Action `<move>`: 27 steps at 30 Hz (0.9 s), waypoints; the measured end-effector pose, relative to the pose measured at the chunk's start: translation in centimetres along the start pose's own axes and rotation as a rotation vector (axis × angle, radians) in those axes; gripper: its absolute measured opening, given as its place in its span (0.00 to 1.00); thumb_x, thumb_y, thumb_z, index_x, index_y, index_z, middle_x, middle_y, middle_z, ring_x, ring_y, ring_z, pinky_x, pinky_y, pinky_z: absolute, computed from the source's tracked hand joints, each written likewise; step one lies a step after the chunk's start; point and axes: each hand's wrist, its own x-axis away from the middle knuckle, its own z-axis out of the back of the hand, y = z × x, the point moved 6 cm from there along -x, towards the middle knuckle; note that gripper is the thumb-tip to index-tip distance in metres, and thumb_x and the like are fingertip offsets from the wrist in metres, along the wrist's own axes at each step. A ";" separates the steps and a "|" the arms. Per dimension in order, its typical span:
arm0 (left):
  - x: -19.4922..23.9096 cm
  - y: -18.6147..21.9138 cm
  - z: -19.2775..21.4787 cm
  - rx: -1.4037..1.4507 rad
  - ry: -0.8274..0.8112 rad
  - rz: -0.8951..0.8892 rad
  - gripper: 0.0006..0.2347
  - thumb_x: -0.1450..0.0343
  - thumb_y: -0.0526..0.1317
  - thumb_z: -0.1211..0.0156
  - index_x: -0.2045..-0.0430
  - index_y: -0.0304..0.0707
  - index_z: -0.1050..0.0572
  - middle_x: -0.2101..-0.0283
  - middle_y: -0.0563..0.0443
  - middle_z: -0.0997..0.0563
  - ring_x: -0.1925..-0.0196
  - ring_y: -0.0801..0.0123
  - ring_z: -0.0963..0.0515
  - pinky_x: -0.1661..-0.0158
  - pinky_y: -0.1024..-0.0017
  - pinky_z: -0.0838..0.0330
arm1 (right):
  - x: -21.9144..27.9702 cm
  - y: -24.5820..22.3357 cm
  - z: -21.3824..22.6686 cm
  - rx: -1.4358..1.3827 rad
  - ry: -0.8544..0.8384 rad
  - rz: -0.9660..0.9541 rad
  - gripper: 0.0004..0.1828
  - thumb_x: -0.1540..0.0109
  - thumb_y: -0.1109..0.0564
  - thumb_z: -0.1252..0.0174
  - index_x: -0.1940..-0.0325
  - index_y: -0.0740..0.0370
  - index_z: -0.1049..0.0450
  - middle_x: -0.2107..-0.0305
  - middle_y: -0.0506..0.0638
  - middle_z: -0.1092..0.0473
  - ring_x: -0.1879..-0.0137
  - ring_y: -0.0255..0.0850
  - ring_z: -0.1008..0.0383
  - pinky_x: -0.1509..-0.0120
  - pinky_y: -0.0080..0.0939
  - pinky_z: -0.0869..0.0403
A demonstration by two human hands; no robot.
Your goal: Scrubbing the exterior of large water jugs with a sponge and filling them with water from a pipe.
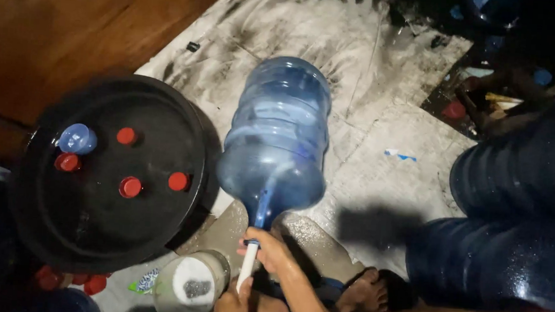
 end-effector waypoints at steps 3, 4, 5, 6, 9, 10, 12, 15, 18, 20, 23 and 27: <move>0.9 1.9 1.0 1.119 -0.416 0.139 0.15 0.29 0.46 0.55 0.68 0.29 0.29 0.82 0.39 0.30 0.88 0.64 0.37 0.88 0.73 0.48 | -0.4 -0.7 -0.9 -0.179 -0.094 0.070 0.16 0.43 0.58 0.47 0.56 0.72 0.33 0.64 0.59 0.33 0.58 0.48 0.30 0.46 0.49 0.26; 2.4 3.3 1.0 1.222 -0.630 0.157 0.20 0.30 0.54 0.58 0.79 0.34 0.34 0.88 0.46 0.36 0.92 0.69 0.43 0.90 0.75 0.53 | 0.9 -1.4 -1.0 -0.156 -0.089 0.086 0.13 0.44 0.59 0.47 0.59 0.72 0.33 0.66 0.59 0.32 0.60 0.47 0.30 0.47 0.48 0.26; 4.1 4.8 1.2 1.322 -0.847 0.172 0.26 0.30 0.62 0.61 0.89 0.38 0.39 0.94 0.52 0.43 0.95 0.73 0.49 0.93 0.76 0.58 | 2.3 -2.0 -1.2 -0.132 -0.083 0.103 0.10 0.44 0.61 0.47 0.63 0.71 0.32 0.69 0.59 0.32 0.61 0.46 0.29 0.48 0.46 0.25; 4.0 4.9 0.5 1.321 -0.854 0.168 0.26 0.30 0.62 0.61 0.89 0.38 0.39 0.94 0.52 0.43 0.95 0.73 0.49 0.93 0.76 0.58 | 2.0 -1.7 -1.3 -0.131 -0.079 0.109 0.10 0.44 0.61 0.47 0.63 0.71 0.32 0.69 0.59 0.32 0.61 0.46 0.29 0.48 0.46 0.25; 0.9 1.8 2.2 0.032 -0.063 0.013 0.22 0.32 0.58 0.62 0.55 0.48 0.26 0.61 0.41 0.19 0.57 0.47 0.21 0.57 0.57 0.29 | 1.3 -1.8 -1.5 -0.125 -0.058 0.087 0.12 0.45 0.61 0.46 0.62 0.76 0.31 0.67 0.59 0.34 0.59 0.46 0.31 0.48 0.50 0.25; 1.0 0.9 -0.5 0.680 -0.455 0.045 0.19 0.30 0.57 0.61 0.70 0.40 0.31 0.77 0.43 0.29 0.76 0.57 0.32 0.74 0.64 0.40 | 1.7 -1.9 -1.5 -0.143 -0.059 0.066 0.13 0.46 0.61 0.47 0.61 0.75 0.32 0.66 0.60 0.34 0.58 0.49 0.30 0.47 0.49 0.26; 2.9 2.9 -0.6 1.339 -0.835 0.077 0.24 0.29 0.56 0.60 0.84 0.32 0.35 0.93 0.46 0.38 0.95 0.67 0.43 0.91 0.71 0.52 | 1.8 -1.9 -1.4 -0.159 -0.058 0.039 0.14 0.47 0.61 0.48 0.60 0.74 0.32 0.64 0.61 0.34 0.58 0.51 0.29 0.46 0.47 0.26; 4.3 5.1 2.5 1.365 -0.573 0.223 0.12 0.28 0.47 0.55 0.62 0.36 0.33 0.85 0.49 0.35 0.90 0.75 0.45 0.90 0.80 0.56 | 1.0 -1.2 -1.0 -0.148 -0.044 0.058 0.15 0.47 0.60 0.44 0.60 0.75 0.32 0.66 0.60 0.34 0.59 0.47 0.31 0.49 0.48 0.24; 2.7 4.0 4.3 0.048 -0.183 0.066 0.23 0.32 0.59 0.64 0.50 0.53 0.30 0.52 0.44 0.23 0.48 0.50 0.25 0.48 0.58 0.33 | 0.0 0.0 -0.6 -0.159 -0.058 0.044 0.13 0.44 0.60 0.48 0.62 0.75 0.31 0.66 0.59 0.34 0.57 0.46 0.32 0.49 0.51 0.25; 2.8 4.7 3.9 0.501 -0.297 0.008 0.19 0.30 0.48 0.60 0.54 0.35 0.29 0.80 0.45 0.24 0.82 0.68 0.29 0.80 0.75 0.35 | 0.2 -0.1 -0.5 -0.178 -0.057 0.038 0.12 0.45 0.62 0.47 0.61 0.73 0.31 0.65 0.59 0.33 0.57 0.47 0.31 0.49 0.52 0.25; 3.1 3.5 2.6 -0.047 0.045 0.019 0.20 0.32 0.57 0.62 0.50 0.58 0.32 0.64 0.43 0.18 0.61 0.45 0.20 0.60 0.53 0.28 | 1.3 -0.5 -1.9 -0.164 -0.057 0.049 0.11 0.45 0.60 0.46 0.62 0.71 0.30 0.64 0.58 0.34 0.55 0.46 0.31 0.48 0.48 0.25; 3.0 3.4 1.8 0.096 0.111 -0.176 0.22 0.33 0.55 0.56 0.53 0.39 0.34 0.70 0.37 0.19 0.68 0.42 0.19 0.66 0.54 0.29 | 2.6 -1.6 -2.2 -0.187 -0.045 0.088 0.09 0.46 0.62 0.46 0.65 0.72 0.30 0.65 0.59 0.33 0.58 0.45 0.31 0.50 0.48 0.24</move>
